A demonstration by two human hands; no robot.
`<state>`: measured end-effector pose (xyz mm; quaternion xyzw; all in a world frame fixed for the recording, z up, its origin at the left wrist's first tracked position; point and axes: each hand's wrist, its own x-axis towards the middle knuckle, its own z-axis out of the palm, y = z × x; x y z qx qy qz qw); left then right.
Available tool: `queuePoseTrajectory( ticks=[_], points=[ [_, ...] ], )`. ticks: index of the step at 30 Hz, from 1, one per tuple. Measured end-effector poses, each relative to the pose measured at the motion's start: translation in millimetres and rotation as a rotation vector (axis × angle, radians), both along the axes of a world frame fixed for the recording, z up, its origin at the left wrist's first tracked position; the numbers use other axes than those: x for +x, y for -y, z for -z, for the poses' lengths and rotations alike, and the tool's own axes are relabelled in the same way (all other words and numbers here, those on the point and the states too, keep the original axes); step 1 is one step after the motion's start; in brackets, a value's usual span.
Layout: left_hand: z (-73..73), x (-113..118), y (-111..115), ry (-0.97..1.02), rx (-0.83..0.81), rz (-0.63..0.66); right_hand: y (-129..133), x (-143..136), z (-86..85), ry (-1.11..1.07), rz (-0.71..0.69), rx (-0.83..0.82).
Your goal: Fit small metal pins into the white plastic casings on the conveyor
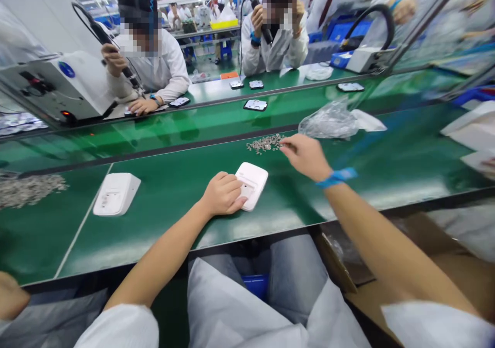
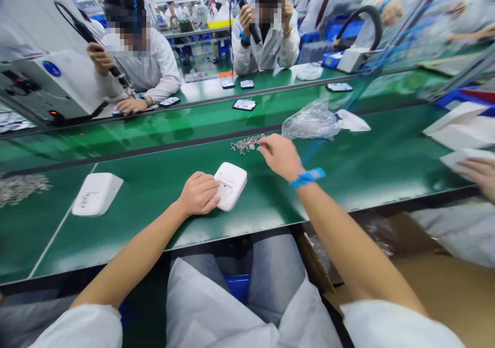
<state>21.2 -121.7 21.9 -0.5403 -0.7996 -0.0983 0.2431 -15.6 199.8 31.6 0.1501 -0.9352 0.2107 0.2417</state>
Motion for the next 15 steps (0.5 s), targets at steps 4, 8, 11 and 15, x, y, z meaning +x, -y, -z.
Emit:
queuePoseTrajectory(
  ticks=[4, 8, 11, 15],
  points=[
    [0.7, 12, -4, 0.011, 0.046, -0.011, 11, -26, 19.2, 0.163, 0.256, 0.125],
    [5.6, 32, -14, 0.016, 0.040, -0.050, 19, -38, 33.1, 0.194, 0.303, 0.158],
    [8.1, 39, -18, 0.017, 0.063, -0.058, 20, -40, 32.8, 0.208, 0.294, 0.163],
    [8.1, 30, -14, 0.088, 0.104, 0.004, 22, -37, 29.5, 0.141, 0.321, 0.132]
  ],
)
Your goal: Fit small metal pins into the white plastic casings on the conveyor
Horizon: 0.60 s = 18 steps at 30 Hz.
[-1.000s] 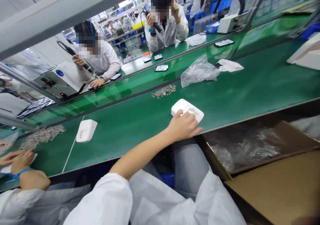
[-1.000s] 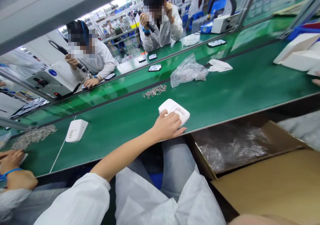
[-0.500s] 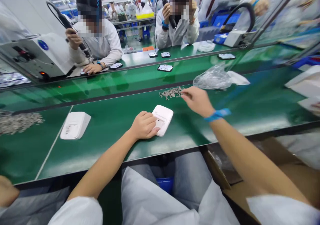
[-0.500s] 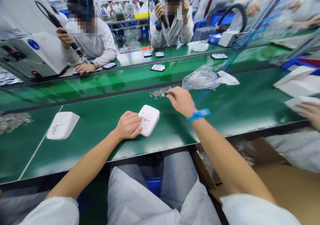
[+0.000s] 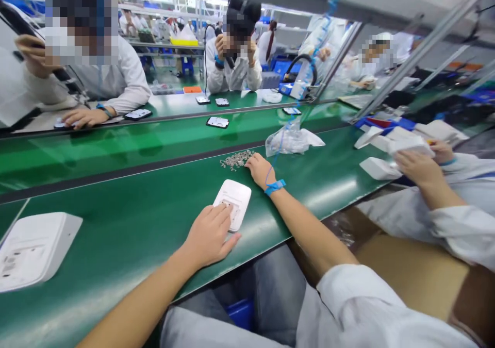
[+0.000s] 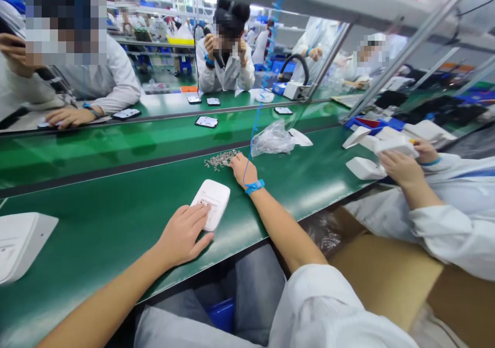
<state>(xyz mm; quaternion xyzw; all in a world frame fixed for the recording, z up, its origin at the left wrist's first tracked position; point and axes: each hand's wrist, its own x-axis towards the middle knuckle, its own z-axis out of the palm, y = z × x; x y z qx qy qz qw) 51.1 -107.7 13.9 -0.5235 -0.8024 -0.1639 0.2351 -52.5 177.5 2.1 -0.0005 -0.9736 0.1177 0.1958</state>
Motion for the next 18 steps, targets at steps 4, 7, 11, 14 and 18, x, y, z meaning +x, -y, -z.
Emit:
queuePoseTrajectory(
  ticks=[4, 7, 11, 14, 18],
  points=[
    [-4.3, -16, 7, 0.137, 0.008, 0.207, 3, 16, -10.1, -0.078, -0.047, -0.069],
    [-6.9, -22, 10, 0.232, 0.077, 0.313, 7, 42, -28.5, -0.062, -0.160, -0.117],
    [-7.9, -29, 12, 0.258, 0.220, 0.149, 22, 82, -68.4, -0.026, -0.404, -0.140],
    [-6.4, -38, 15, 0.304, 0.270, -0.062, 46, 100, -93.5, 0.079, -0.582, -0.024],
    [-3.1, -45, 17, 0.481, 0.232, -0.027, 74, 106, -95.1, 0.229, -0.693, 0.175]
  ],
)
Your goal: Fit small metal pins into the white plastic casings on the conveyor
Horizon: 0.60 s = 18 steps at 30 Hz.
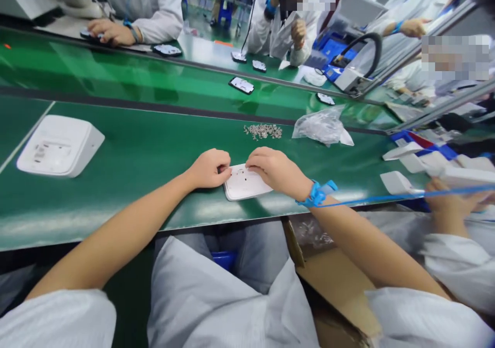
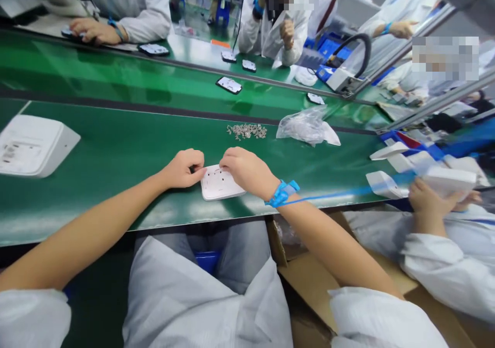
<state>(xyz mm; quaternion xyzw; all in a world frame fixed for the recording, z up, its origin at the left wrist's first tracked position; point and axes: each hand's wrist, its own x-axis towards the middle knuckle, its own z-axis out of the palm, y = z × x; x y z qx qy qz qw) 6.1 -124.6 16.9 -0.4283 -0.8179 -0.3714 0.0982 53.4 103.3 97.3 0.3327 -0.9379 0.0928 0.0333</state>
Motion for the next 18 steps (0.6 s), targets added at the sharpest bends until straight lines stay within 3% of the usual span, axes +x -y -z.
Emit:
queuePoseTrajectory(
  ticks=[3, 7, 18],
  points=[
    [0.8, 1, -3, 0.056, -0.073, 0.095, 8, -3, 12.7, -0.021, 0.000, 0.058],
    [-1.3, 1, -5, 0.163, -0.061, 0.106, 8, -8, 25.2, 0.007, -0.017, 0.041],
    [-1.8, -1, -8, 0.188, -0.019, 0.124, 8, -6, 28.8, -0.077, -0.094, 0.125]
  ],
)
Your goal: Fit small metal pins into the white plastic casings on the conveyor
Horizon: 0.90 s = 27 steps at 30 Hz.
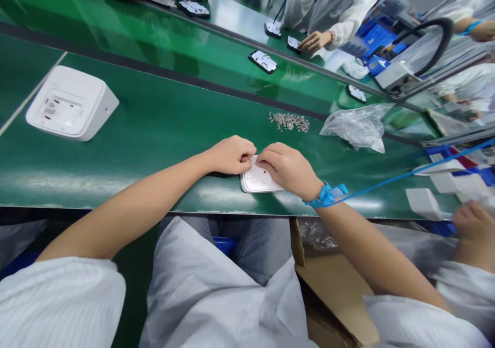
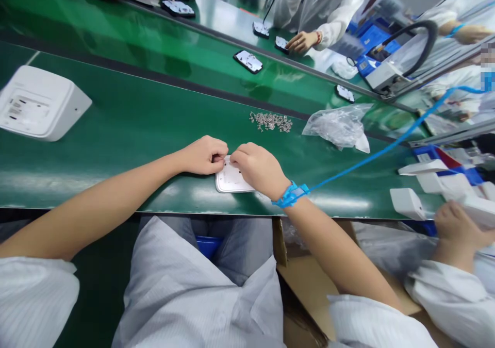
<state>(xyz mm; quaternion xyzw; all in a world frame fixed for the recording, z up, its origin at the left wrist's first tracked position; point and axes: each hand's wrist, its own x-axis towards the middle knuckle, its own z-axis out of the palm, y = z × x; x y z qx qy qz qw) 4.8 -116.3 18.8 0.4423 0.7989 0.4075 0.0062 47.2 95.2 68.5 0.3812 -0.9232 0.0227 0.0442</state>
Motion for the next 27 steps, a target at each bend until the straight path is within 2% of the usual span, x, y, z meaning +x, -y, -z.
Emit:
queuePoseTrajectory(
  ticks=[6, 11, 14, 20, 27],
  points=[
    [-4.4, 4, -2, 0.013, -0.050, -0.046, 5, -4, 1.2, 0.024, 0.025, 0.002],
    [-5.5, 6, -12, 0.024, -0.120, -0.127, -1, 3, 2.4, 0.053, 0.051, -0.122],
    [-7.3, 8, -16, 0.029, -0.139, -0.141, -8, 14, 8.0, -0.036, 0.042, -0.169],
    [-5.0, 7, -16, 0.054, -0.120, -0.129, -14, 26, 24.9, -0.225, -0.059, -0.363],
    [2.4, 4, -15, 0.051, -0.095, -0.125, -14, 25, 34.6, -0.327, -0.077, -0.398]
  ],
)
